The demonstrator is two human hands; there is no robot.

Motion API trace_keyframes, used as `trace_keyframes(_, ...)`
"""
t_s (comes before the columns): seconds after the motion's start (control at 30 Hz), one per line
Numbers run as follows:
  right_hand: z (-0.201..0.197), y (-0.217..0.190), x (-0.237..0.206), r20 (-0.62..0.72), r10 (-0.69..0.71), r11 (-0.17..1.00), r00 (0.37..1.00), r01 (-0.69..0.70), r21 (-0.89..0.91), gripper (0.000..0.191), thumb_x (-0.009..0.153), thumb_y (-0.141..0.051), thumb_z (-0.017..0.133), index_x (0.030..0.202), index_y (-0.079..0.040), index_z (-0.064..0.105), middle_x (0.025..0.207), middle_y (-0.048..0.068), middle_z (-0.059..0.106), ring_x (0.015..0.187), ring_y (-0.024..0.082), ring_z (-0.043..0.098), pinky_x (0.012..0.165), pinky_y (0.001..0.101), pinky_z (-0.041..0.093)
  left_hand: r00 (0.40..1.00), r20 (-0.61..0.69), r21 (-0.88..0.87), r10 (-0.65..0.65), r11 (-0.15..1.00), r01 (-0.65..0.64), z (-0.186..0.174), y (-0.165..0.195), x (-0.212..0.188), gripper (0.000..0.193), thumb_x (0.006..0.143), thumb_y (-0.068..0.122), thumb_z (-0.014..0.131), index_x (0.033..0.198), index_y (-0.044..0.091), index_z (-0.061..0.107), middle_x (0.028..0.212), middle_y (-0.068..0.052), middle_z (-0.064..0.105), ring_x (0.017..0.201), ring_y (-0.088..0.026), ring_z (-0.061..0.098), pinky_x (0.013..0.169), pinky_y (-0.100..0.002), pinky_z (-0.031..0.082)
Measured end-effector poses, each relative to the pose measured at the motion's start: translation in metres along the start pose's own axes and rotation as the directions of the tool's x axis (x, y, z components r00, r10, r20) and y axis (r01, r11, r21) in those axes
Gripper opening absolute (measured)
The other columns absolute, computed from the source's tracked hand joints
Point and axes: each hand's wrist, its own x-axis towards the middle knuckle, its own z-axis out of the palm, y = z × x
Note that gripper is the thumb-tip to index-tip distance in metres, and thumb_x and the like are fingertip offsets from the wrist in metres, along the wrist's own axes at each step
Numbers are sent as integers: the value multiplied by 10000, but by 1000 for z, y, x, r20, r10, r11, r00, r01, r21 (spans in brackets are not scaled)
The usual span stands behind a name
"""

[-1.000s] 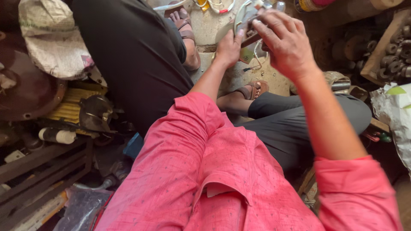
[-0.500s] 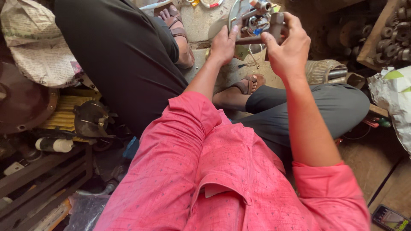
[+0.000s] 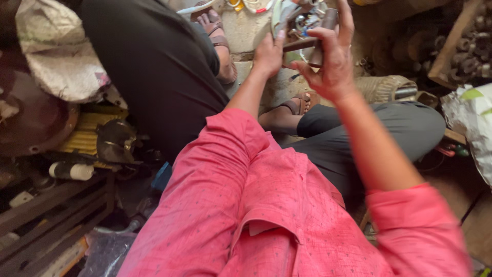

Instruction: The person sits on the floor in a workshop and works on a small mechanical assembly. They use a hammer to tap components, then use a screwdriver to adjust or tighten parts. The person continues to manipulate the assembly with both hands, occasionally using tools.

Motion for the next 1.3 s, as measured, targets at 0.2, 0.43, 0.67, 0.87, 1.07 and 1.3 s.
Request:
trace_keyframes(0.2,40,-12,-17,-311,549,835,776,-512,199,311,1103,-152,707,1408,-141,647,1551,195,468,1428,293,508,1250,403,407,998,-9,28,63,998,-63,3,1,-5,549,1024,543,432,1123,44,636,1083,-285,710,1053,-492,650,925,-539,495)
trace_keyframes(0.43,-28,-6,3,314,77,952,946,23,-305,461,922,-46,625,1369,-156,640,1327,5,671,1316,244,572,1109,413,382,994,70,26,78,996,-80,0,1,-4,527,1018,532,429,1136,59,630,1057,-269,721,1036,-481,656,907,-530,504)
trace_keyframes(0.67,-23,-2,12,419,-318,694,850,510,-508,72,930,-174,712,926,-235,675,1230,-80,708,1356,163,574,1160,442,353,996,53,38,70,997,-73,-9,5,-2,548,1026,549,430,1137,53,635,1099,-267,710,1068,-467,655,927,-518,497)
trace_keyframes(0.87,-63,15,-12,16,195,980,981,-193,-53,137,953,-35,701,1048,-129,671,1055,-6,653,1051,150,619,978,347,470,988,123,97,94,990,-106,-22,7,5,568,1020,545,408,1206,67,652,1119,-256,717,1103,-443,654,957,-495,498)
trace_keyframes(1.07,-84,23,-39,168,477,698,863,-488,523,251,1043,-86,653,1282,-66,580,994,7,612,859,81,550,778,226,448,964,261,231,55,966,-118,-45,32,7,520,988,545,450,1322,177,602,1132,-181,740,1129,-392,664,976,-470,492)
trace_keyframes(1.3,-64,11,-61,-17,305,918,952,-298,-262,244,1150,-164,735,1308,-48,589,1143,166,685,1000,343,677,890,436,530,957,282,328,72,930,-167,-53,48,-3,454,999,534,483,1244,188,646,1202,-142,725,1142,-386,661,962,-490,502)
